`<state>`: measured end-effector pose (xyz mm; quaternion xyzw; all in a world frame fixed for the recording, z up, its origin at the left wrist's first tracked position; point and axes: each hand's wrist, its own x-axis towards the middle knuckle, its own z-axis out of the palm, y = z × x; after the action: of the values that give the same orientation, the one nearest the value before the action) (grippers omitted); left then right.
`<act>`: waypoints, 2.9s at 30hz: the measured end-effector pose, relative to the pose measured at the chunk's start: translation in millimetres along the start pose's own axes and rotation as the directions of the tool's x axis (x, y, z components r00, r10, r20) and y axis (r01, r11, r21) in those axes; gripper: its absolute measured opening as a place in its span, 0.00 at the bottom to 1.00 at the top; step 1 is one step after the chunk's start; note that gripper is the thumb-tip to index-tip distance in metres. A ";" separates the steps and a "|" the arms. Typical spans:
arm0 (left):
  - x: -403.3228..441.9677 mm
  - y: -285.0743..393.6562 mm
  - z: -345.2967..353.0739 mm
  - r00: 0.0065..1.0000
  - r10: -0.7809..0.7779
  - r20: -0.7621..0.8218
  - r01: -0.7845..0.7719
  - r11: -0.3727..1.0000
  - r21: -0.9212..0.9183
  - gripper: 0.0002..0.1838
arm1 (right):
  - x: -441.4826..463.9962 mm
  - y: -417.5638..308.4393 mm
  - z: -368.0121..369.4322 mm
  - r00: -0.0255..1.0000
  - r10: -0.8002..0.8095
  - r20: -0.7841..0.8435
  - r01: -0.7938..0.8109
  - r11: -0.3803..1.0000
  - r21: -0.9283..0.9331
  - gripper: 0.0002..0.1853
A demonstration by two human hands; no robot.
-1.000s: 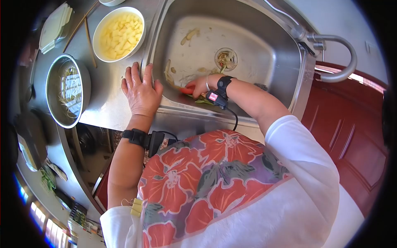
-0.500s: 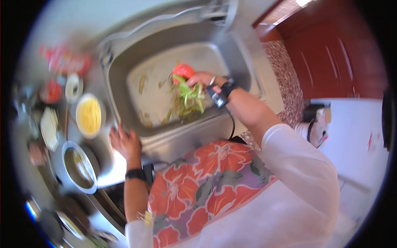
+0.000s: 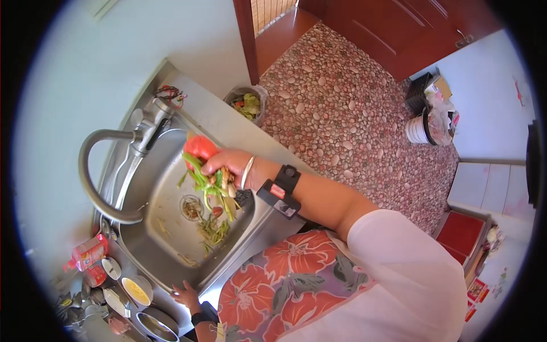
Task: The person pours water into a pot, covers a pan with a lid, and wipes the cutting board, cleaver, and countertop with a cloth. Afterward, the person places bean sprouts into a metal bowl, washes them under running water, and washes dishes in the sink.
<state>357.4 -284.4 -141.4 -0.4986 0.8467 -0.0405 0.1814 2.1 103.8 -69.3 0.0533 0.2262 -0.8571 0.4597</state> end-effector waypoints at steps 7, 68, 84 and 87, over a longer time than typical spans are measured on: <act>-31.7 35.1 10.2 0.990 -0.073 0.121 0.074 0.997 0.002 0.35 | 12.1 -145.2 -25.1 0.963 -0.270 0.019 0.270 0.957 -0.103 0.12; 199.7 217.0 67.6 0.845 0.531 0.070 -0.503 0.832 -0.234 0.14 | 5.6 0.8 -85.0 0.876 -0.476 0.079 -0.375 -0.776 -0.507 0.32; 163.3 104.3 129.0 0.497 0.768 0.404 -0.856 0.509 0.087 0.13 | 6.2 3.1 -90.1 0.817 -0.553 0.160 -0.412 -0.756 -0.508 0.31; 142.7 172.2 110.9 0.256 0.858 0.446 -0.935 0.336 -0.110 0.12 | 5.5 4.7 -84.0 0.817 -0.561 0.131 -0.429 -0.744 -0.512 0.31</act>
<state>190.7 -308.5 -325.7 0.0965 0.9073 0.1055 0.3955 -7.0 134.0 -147.5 -0.2139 0.9756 -0.0440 -0.0222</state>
